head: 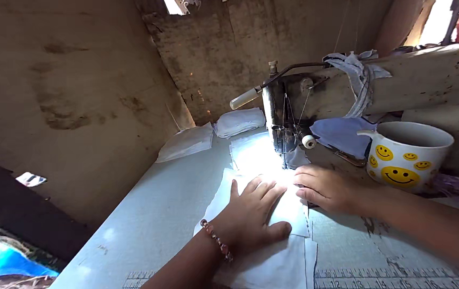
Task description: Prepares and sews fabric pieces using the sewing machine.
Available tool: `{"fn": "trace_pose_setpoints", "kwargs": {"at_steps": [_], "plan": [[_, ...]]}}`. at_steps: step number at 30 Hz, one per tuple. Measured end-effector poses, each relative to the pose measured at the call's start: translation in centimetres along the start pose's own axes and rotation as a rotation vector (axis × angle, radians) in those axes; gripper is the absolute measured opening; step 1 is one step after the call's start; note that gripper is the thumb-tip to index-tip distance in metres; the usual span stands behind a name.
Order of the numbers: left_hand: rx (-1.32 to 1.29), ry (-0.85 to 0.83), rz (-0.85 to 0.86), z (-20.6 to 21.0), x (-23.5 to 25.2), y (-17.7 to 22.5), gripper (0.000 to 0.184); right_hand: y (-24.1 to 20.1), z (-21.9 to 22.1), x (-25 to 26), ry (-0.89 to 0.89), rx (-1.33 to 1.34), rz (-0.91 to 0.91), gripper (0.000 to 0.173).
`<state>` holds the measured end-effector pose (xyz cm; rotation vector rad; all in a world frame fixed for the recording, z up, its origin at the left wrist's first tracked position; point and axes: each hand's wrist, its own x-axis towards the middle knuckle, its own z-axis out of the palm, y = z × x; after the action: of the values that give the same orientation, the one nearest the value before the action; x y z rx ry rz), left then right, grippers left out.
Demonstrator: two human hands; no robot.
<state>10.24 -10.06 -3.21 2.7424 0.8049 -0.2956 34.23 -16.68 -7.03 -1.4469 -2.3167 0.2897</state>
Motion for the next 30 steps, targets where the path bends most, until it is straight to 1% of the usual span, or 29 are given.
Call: {"fn": "trace_pose_setpoints", "kwargs": {"at_steps": [3,6,8,9,11,13,15,16,18,20,22,23,27,30], "plan": [[-0.005,0.031,0.045,0.2,-0.1,-0.4,0.077,0.0,0.3,0.1,0.022,-0.032,0.015,0.052],[0.013,0.119,0.125,1.4,-0.9,-0.2,0.074,0.6,1.8,-0.8,0.165,-0.131,-0.147,0.064],[0.034,0.214,0.172,2.4,-1.3,-0.2,0.072,0.7,2.1,-1.0,0.176,-0.131,-0.181,0.066],[0.035,0.223,0.165,2.5,-1.3,-0.1,0.072,0.7,2.0,-1.0,0.162,-0.134,-0.171,0.065],[0.040,0.165,0.093,1.9,-1.0,0.3,0.074,0.8,1.9,-0.5,0.162,-0.160,-0.141,0.064],[0.038,0.064,0.005,0.8,-0.4,0.4,0.075,0.7,1.7,-0.1,0.143,-0.199,-0.077,0.065],[0.034,0.032,-0.027,0.3,0.3,0.1,0.076,0.3,1.2,-0.1,0.084,-0.208,0.010,0.068],[0.035,0.037,-0.022,0.4,0.4,-0.1,0.076,0.2,1.1,-0.2,0.084,-0.223,0.028,0.069],[0.029,0.057,0.003,0.6,0.4,-0.3,0.077,0.4,1.5,-0.5,0.191,-0.288,-0.025,0.068],[0.012,0.091,0.032,0.9,0.2,-0.5,0.076,0.8,2.0,-0.6,0.320,-0.303,-0.158,0.065],[-0.025,0.166,0.087,1.4,0.1,-0.9,0.072,0.9,2.2,-0.8,0.303,-0.226,-0.218,0.063],[-0.043,0.170,0.101,1.5,0.1,-1.0,0.069,0.8,2.1,-0.8,0.265,-0.199,-0.207,0.064],[-0.049,0.078,0.060,0.8,0.4,-1.2,0.067,0.6,1.8,-0.7,0.189,-0.163,-0.127,0.065],[-0.033,0.041,0.033,0.4,0.9,-1.5,0.067,0.5,1.6,-0.6,0.139,-0.156,-0.072,0.067]]}}
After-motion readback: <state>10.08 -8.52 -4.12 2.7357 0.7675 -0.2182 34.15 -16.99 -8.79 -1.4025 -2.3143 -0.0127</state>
